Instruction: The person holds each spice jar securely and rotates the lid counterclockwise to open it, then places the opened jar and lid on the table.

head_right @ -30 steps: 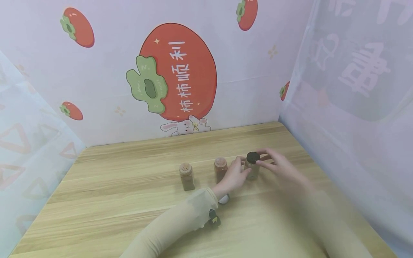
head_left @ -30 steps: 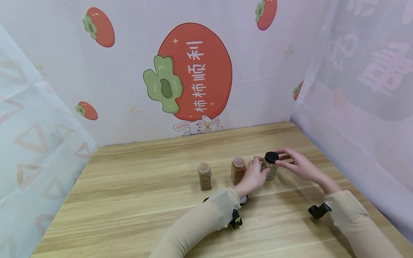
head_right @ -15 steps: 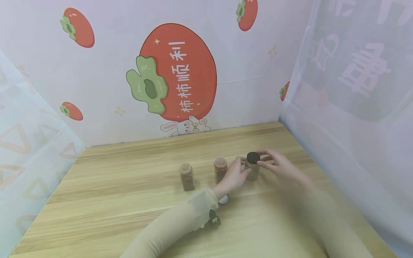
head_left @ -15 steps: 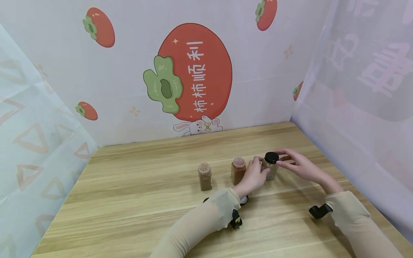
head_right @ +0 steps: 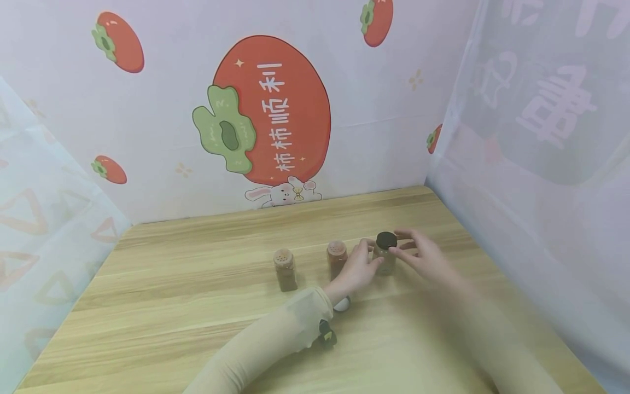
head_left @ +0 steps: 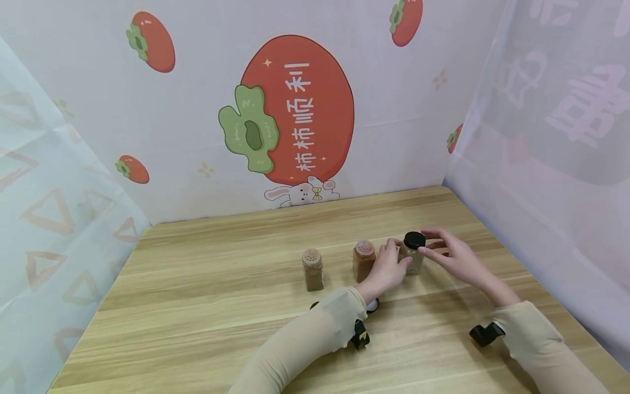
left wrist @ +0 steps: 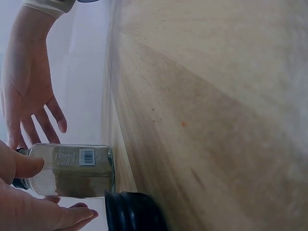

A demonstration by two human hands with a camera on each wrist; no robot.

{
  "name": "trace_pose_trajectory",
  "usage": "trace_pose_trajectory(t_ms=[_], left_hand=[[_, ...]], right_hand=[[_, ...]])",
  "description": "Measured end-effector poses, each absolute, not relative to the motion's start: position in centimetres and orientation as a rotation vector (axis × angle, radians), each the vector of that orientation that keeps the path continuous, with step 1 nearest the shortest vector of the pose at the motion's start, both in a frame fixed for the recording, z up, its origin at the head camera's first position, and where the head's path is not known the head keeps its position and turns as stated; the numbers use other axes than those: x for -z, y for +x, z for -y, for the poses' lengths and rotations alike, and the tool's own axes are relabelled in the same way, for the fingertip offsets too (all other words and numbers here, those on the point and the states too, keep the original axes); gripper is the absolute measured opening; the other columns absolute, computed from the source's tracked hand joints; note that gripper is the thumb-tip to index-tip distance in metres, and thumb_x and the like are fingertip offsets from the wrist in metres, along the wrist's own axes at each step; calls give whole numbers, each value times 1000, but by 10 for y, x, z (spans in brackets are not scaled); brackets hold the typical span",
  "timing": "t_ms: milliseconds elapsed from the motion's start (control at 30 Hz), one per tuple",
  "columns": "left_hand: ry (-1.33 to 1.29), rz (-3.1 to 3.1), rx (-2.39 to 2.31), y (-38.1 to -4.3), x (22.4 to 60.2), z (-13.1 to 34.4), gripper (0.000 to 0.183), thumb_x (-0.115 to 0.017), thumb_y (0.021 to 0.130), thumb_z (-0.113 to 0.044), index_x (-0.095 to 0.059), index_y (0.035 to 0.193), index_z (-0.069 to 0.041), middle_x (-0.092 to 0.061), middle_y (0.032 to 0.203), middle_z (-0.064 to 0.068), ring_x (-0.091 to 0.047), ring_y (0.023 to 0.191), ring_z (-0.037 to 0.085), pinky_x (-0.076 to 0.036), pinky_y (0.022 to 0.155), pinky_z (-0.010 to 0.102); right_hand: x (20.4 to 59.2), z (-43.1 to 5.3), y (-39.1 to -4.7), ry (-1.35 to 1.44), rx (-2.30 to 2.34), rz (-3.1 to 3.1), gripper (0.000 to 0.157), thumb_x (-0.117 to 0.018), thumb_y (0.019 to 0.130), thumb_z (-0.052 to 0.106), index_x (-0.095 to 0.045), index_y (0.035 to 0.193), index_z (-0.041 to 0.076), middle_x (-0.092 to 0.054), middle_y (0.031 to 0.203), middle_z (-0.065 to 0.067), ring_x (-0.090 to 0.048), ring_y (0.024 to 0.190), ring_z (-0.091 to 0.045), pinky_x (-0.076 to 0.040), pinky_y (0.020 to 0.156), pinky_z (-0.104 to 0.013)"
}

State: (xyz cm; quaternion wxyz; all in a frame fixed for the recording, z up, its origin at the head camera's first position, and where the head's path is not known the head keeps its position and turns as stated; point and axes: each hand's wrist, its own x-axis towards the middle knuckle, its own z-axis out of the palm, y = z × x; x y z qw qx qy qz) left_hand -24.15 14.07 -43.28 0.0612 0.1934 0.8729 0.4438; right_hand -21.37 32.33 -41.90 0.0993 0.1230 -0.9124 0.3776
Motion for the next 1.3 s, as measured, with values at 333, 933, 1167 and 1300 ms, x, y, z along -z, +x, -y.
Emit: trace_pose_trajectory(t_ms=[333, 933, 1167, 1300], left_hand=[[579, -2640, -1344, -242, 434, -141, 37, -59, 94, -25, -45, 127, -14, -54, 117, 7, -53, 107, 14, -46, 93, 27], [597, -2639, -1349, -242, 434, -140, 40, -59, 94, -25, -44, 128, -12, -53, 121, 9, -52, 112, 15, -44, 96, 29], [597, -2635, -1358, -242, 434, -140, 40, -59, 94, -25, -45, 128, -12, -53, 122, 9, -52, 112, 15, -44, 95, 28], [589, -2631, -1358, -242, 434, -140, 39, -59, 94, -25, -45, 128, -13, -53, 122, 8, -52, 112, 14, -44, 96, 29]], right_hand=[[417, -316, -218, 320, -1096, 2692, 49, -61, 93, 30, -48, 128, -2, -52, 128, -24, -58, 108, -41, -50, 85, -54], [411, -333, -223, 601, -1149, 2769, 42, -53, 98, 18, -45, 136, 2, -46, 131, -21, -54, 113, -44, -49, 87, -53], [408, -330, -219, 579, -1176, 2751, 48, -55, 97, 20, -41, 139, 3, -44, 140, -20, -55, 114, -40, -52, 85, -39], [408, -326, -215, 473, -1150, 2749, 48, -56, 96, 25, -42, 138, 4, -46, 138, -21, -56, 112, -40, -52, 85, -44]])
